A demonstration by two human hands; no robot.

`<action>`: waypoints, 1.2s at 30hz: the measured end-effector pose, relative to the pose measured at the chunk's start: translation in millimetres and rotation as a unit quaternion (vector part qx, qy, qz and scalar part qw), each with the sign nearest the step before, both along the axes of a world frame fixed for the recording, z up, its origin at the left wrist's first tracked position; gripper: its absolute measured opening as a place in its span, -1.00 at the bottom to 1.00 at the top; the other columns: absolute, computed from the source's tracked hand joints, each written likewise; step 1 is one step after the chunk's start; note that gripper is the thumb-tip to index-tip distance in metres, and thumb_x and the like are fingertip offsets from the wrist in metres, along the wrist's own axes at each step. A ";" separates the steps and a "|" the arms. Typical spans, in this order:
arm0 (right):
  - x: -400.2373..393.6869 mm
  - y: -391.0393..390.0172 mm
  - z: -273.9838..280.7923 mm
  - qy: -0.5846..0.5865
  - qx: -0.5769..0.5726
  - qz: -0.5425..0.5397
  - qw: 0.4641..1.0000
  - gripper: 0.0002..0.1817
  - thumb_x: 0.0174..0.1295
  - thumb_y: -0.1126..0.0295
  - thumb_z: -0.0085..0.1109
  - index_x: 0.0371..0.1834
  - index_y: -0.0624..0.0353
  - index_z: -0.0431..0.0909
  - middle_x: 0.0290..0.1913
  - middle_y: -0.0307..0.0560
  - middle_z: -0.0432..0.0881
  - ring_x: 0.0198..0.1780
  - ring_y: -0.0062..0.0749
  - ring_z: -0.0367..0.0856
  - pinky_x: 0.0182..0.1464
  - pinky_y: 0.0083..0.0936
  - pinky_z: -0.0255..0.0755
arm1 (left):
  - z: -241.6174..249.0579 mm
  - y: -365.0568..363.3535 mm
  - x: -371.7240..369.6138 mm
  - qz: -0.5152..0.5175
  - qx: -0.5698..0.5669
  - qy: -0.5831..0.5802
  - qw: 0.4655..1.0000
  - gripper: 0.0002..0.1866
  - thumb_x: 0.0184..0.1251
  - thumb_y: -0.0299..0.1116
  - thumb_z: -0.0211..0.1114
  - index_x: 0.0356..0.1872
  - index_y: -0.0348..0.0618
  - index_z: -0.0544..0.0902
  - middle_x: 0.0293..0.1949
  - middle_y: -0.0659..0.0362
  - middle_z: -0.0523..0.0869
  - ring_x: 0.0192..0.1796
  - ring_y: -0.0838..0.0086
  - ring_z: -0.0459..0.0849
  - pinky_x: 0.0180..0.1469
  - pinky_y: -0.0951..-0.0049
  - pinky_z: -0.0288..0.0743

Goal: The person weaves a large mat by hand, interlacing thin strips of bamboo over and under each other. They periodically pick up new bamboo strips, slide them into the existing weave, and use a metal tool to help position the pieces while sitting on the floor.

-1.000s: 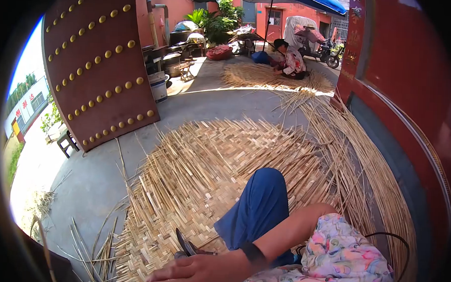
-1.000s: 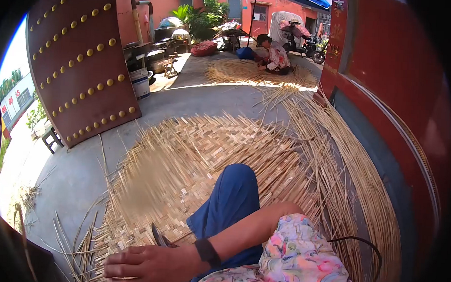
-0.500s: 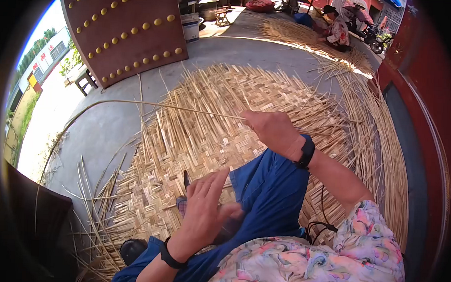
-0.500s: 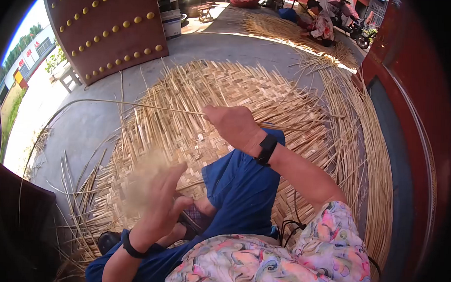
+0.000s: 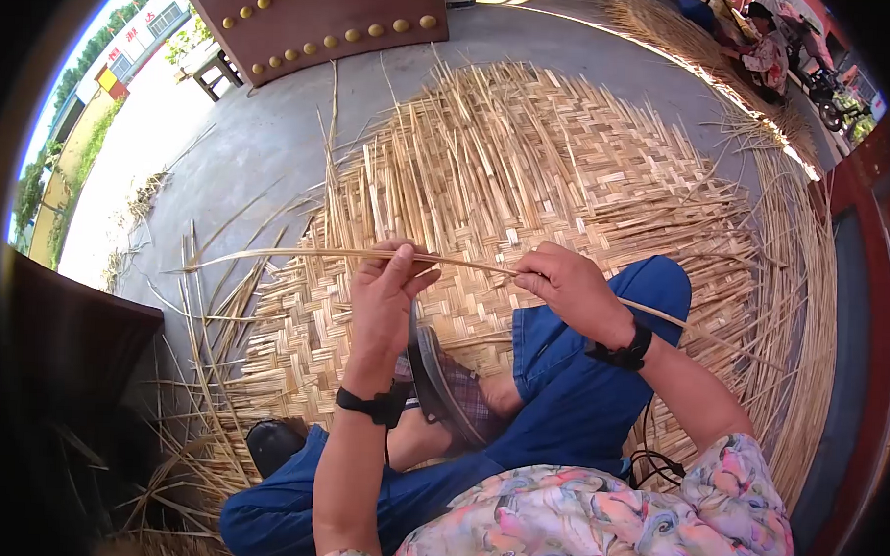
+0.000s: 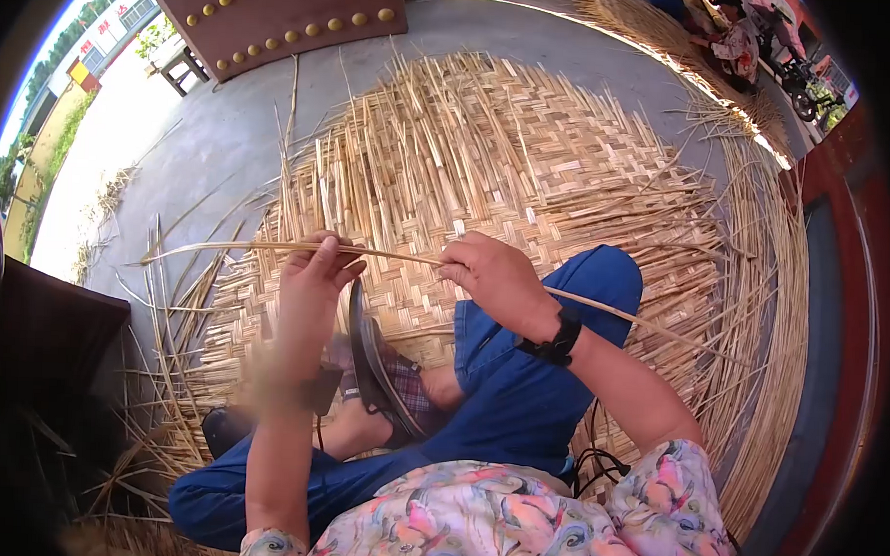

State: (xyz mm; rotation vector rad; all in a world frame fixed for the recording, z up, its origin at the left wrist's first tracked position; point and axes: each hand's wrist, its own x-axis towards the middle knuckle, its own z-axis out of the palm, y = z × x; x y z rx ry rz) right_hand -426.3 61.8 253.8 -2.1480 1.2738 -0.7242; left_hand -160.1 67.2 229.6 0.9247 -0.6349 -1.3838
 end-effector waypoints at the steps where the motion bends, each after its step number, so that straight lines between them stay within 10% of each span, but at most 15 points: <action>1: 2.5 -4.6 -1.6 0.013 0.034 0.002 0.999 -0.84 0.37 0.34 0.30 -0.11 0.16 0.70 -0.22 -0.09 0.62 -0.14 -0.22 0.67 -0.14 -0.39 0.49 | -7.4 3.0 -8.8 0.010 0.013 0.000 1.000 -0.83 0.57 -0.47 0.24 0.05 -0.30 0.61 -0.11 0.05 0.76 -0.06 0.31 0.81 -0.07 0.31 0.81; 7: 16.3 -17.6 -25.4 -0.002 -0.023 0.006 1.000 -0.83 0.38 0.29 0.29 -0.10 0.10 0.71 -0.28 -0.14 0.62 -0.26 -0.28 0.68 -0.20 -0.39 0.53 | -35.7 -1.1 -18.7 0.063 0.072 -0.006 0.995 -0.78 0.52 -0.49 0.30 0.09 -0.34 0.58 -0.12 0.06 0.76 -0.07 0.31 0.82 -0.05 0.34 0.80; 13: 7.5 -22.8 -42.2 -0.236 0.516 0.112 0.816 -0.82 0.48 0.26 0.28 -0.10 0.13 0.68 -0.29 -0.39 0.63 -0.36 -0.73 0.56 -0.35 -0.66 0.42 | -7.4 19.0 -18.9 -0.053 -0.189 -0.294 0.936 -0.74 0.38 -0.59 0.41 0.01 -0.32 0.57 -0.25 0.12 0.75 -0.20 0.42 0.81 -0.10 0.40 0.79; 16: 10.8 -11.5 -30.0 -0.249 0.532 0.036 0.808 -0.84 0.47 0.28 0.30 -0.06 0.10 0.65 -0.27 -0.37 0.64 -0.36 -0.74 0.57 -0.40 -0.76 0.38 | -24.0 5.4 -11.2 -0.008 -0.020 -0.050 0.998 -0.82 0.39 -0.58 0.39 -0.10 -0.29 0.57 -0.29 0.12 0.74 -0.24 0.45 0.80 -0.18 0.45 0.79; 20: 23.0 -21.2 -25.0 -0.080 0.428 0.028 0.900 -0.88 0.46 0.33 0.28 -0.09 0.12 0.66 -0.29 -0.36 0.68 -0.34 -0.76 0.61 -0.43 -0.74 0.40 | -79.9 10.1 -17.7 0.022 0.157 0.060 0.986 -0.82 0.39 -0.53 0.41 -0.12 -0.24 0.57 -0.25 0.11 0.75 -0.23 0.43 0.80 -0.20 0.43 0.80; 24: 21.2 -26.0 -31.1 -0.080 0.357 0.002 0.931 -0.85 0.37 0.35 0.34 -0.13 0.19 0.74 -0.37 -0.35 0.66 -0.42 -0.74 0.53 -0.39 -0.69 0.42 | -74.6 16.9 -33.1 -0.043 0.088 0.095 0.991 -0.78 0.40 -0.51 0.42 -0.04 -0.24 0.56 -0.22 0.10 0.75 -0.20 0.38 0.81 -0.17 0.40 0.80; 30: 38.3 -8.3 -19.3 0.033 0.084 -0.021 0.996 -0.90 0.14 0.43 0.42 -0.31 0.17 0.74 -0.38 -0.07 0.57 -0.31 -0.22 0.61 -0.21 -0.38 0.48 | -90.4 23.1 -47.1 0.009 0.112 0.070 0.991 -0.74 0.44 -0.43 0.40 0.02 -0.20 0.53 -0.14 0.07 0.75 -0.18 0.34 0.82 -0.19 0.39 0.79; 36: 20.4 -7.0 -12.2 -0.054 0.158 -0.013 0.986 -0.86 0.10 0.45 0.43 -0.35 0.26 0.67 -0.34 -0.14 0.59 -0.28 -0.44 0.61 -0.18 -0.44 0.48 | -81.6 33.7 -44.0 -0.074 -0.003 0.057 0.996 -0.75 0.51 -0.47 0.33 0.09 -0.16 0.50 -0.04 0.11 0.73 0.02 0.37 0.78 -0.08 0.38 0.75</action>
